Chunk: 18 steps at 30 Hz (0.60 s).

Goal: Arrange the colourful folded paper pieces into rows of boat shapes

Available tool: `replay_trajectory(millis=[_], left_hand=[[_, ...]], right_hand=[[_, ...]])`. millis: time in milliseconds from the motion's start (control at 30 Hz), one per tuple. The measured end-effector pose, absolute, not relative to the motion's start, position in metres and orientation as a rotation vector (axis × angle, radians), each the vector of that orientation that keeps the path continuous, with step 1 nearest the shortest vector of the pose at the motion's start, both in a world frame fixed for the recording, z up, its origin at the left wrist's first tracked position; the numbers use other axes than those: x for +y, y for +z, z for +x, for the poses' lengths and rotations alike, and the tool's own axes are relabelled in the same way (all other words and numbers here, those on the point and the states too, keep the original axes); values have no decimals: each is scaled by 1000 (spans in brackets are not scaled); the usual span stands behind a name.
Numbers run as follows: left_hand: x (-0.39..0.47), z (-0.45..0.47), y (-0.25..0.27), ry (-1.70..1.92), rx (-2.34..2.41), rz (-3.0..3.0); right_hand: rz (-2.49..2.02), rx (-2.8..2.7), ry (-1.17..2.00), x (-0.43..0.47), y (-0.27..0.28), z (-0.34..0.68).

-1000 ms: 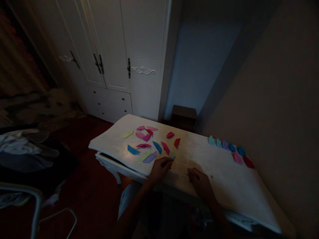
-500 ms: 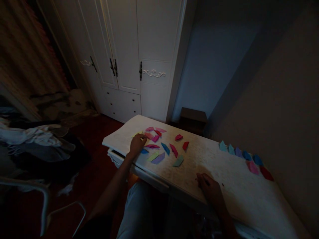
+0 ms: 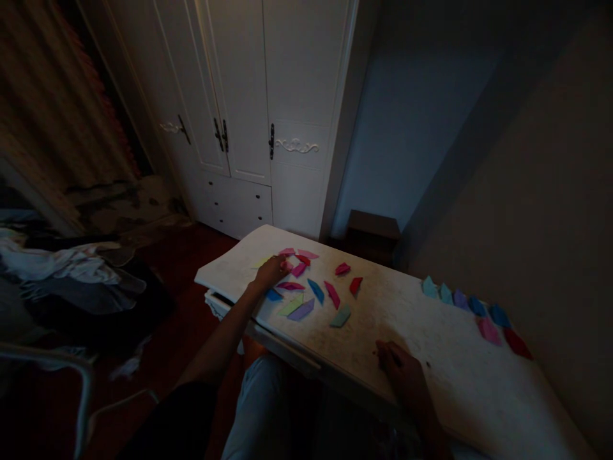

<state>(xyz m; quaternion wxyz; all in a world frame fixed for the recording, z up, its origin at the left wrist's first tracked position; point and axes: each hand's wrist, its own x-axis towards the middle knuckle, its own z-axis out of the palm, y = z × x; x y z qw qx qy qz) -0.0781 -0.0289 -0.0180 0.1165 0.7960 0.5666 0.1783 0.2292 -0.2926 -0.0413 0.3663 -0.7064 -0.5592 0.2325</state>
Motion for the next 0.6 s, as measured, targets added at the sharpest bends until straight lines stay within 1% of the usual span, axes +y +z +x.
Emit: replay_trajectory(millis=[300, 600], left_hand=[[-29, -78, -19, 393, 1723, 2383], [-38, -88, -15, 301, 1654, 2449]], right_hand=[[-1785, -1428, 612, -292, -36, 226], [-1807, -1437, 592, -291, -40, 229]])
